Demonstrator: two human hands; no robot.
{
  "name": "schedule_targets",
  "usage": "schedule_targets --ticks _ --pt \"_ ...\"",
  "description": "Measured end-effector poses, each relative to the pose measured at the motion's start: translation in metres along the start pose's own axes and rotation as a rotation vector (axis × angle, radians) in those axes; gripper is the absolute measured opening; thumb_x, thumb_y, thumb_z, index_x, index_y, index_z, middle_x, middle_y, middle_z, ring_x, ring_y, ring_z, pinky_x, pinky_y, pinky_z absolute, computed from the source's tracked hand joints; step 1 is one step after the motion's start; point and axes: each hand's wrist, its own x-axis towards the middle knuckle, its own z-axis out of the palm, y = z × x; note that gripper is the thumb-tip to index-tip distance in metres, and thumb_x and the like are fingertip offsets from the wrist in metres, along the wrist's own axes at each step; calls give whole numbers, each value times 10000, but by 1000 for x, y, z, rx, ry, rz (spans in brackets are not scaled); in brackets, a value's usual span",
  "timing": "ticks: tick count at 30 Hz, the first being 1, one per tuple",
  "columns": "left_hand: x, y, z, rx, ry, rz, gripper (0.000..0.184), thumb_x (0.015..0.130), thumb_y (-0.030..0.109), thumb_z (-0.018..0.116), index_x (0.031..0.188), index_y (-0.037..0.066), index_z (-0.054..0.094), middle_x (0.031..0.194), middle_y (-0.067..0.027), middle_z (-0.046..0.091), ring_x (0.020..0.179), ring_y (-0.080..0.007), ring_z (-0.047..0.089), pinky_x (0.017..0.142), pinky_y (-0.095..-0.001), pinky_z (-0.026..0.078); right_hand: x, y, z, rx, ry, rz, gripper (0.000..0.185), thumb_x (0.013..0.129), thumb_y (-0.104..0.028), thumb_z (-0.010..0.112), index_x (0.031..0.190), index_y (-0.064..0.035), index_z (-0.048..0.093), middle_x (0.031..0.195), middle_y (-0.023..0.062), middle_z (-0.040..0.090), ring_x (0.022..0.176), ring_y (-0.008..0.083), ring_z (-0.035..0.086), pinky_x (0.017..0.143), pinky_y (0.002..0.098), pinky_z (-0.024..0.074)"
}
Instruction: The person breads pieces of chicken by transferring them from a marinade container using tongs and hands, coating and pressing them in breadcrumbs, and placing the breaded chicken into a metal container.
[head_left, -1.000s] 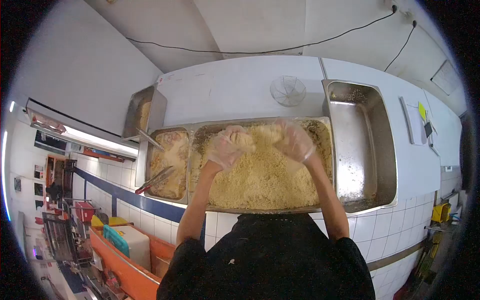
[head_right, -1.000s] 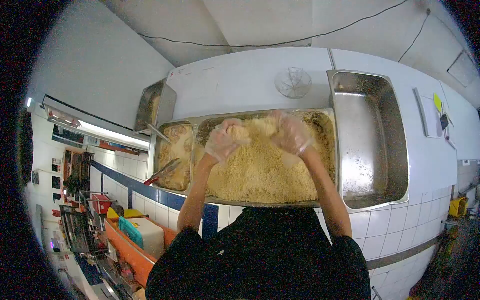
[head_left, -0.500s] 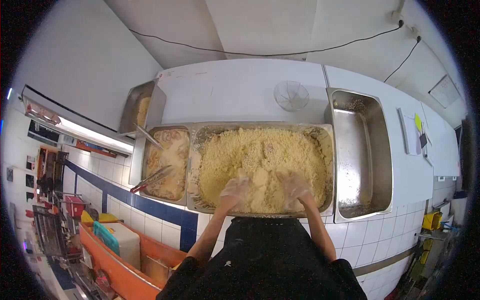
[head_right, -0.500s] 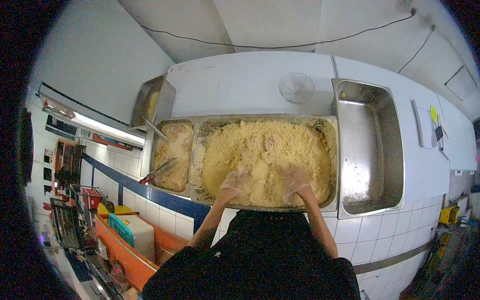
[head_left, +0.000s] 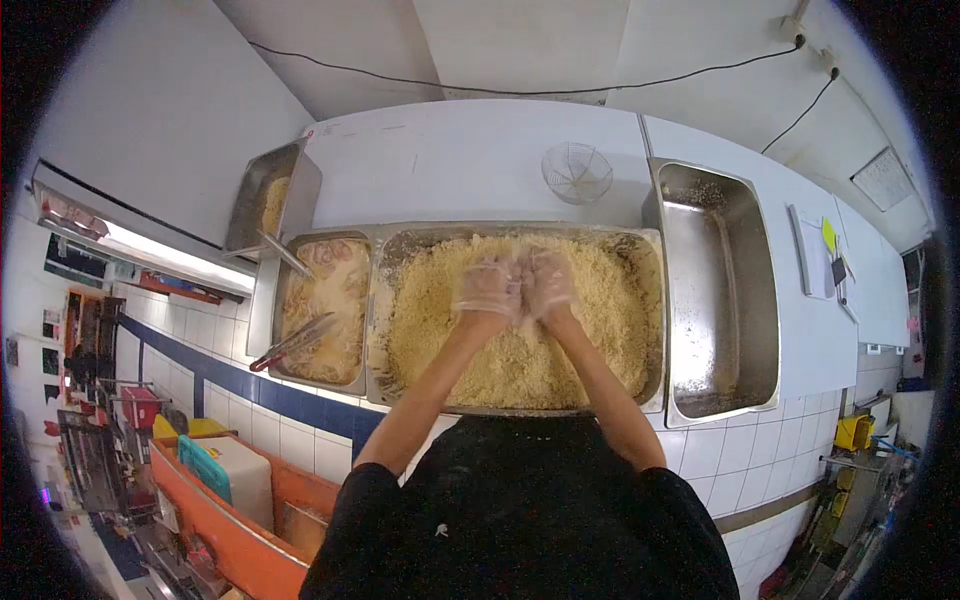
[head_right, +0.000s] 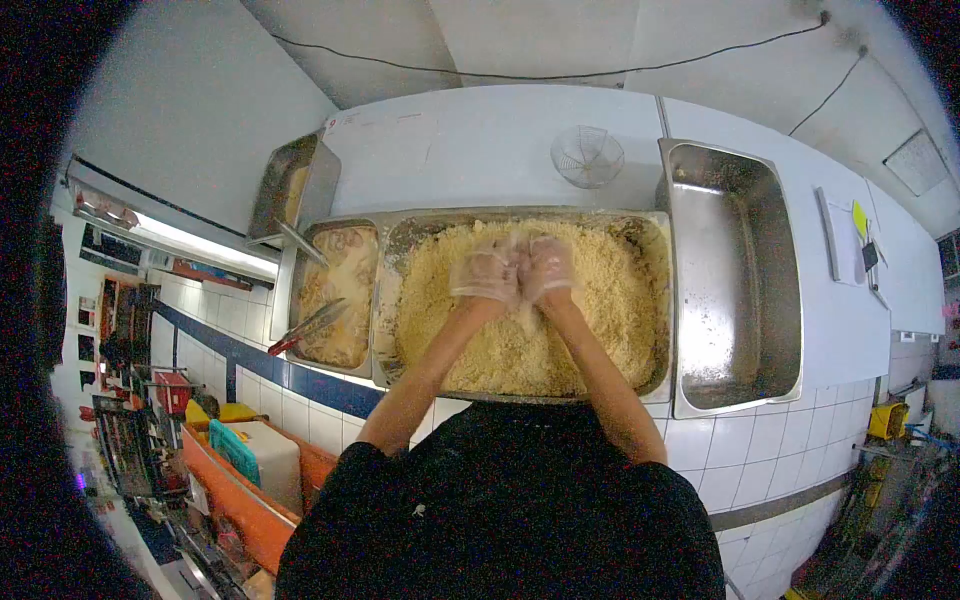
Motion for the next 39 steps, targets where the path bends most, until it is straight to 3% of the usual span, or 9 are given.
schedule_targets --ticks 5,10,13,17,19,22,31,34,39 --pt "-1 -14 2 -135 -450 -125 402 951 312 395 968 -35 596 904 -238 613 826 -368 602 775 -490 483 7 1 -7 96 -322 39 353 922 -310 461 849 -8 629 872 164 629 774 325 595 726 430 475" --pt "-5 3 23 -204 91 -92 292 926 239 458 951 -31 568 833 -205 579 768 -358 563 725 -477 449 -19 22 46 9 117 -228 285 940 -312 483 1000 -66 614 945 79 631 776 261 607 741 374 504" --pt "-15 -1 38 43 273 215 275 921 237 461 947 -22 549 796 -193 551 754 -354 548 736 -471 431 -2 10 11 -40 -760 162 306 935 -266 517 1172 -74 534 974 89 596 836 225 592 689 350 518" --pt "-21 -18 53 -147 247 83 274 933 249 444 954 -6 540 800 -178 541 765 -329 541 750 -463 421 -15 17 28 -131 -185 -206 297 914 -286 558 1108 -63 569 896 54 591 799 174 583 652 315 525" --pt "-4 -13 41 -509 138 -114 297 941 284 434 935 6 537 814 -175 538 799 -310 540 737 -461 425 40 -17 -49 -241 -848 -20 278 903 -296 559 1049 -63 598 890 58 610 772 196 593 623 349 512" --pt "8 -5 17 -477 -128 -256 386 928 249 434 1194 -13 533 1116 -237 540 1011 -396 503 882 -490 396 17 15 16 90 -384 -90 286 906 -264 554 1062 -27 582 922 65 619 790 223 600 651 361 515" --pt "5 -12 24 -276 -95 -197 346 864 194 453 1099 -30 575 870 -195 562 872 -374 533 753 -481 419 -35 60 136 -16 -314 -58 413 939 -396 471 1116 -34 562 992 117 593 949 216 574 823 357 515" --pt "-10 -32 31 33 353 246 356 841 181 482 1129 -8 572 921 -171 559 860 -357 532 768 -473 417 14 0 10 171 -387 264 306 876 -303 518 782 -41 644 757 154 629 783 285 612 765 429 470" --pt "-10 -37 32 72 209 139 413 838 305 537 1155 41 540 989 -145 526 962 -327 509 844 -478 405 19 1 12 20 -139 -68 334 909 -353 473 856 -52 608 721 116 578 763 260 583 733 394 503"
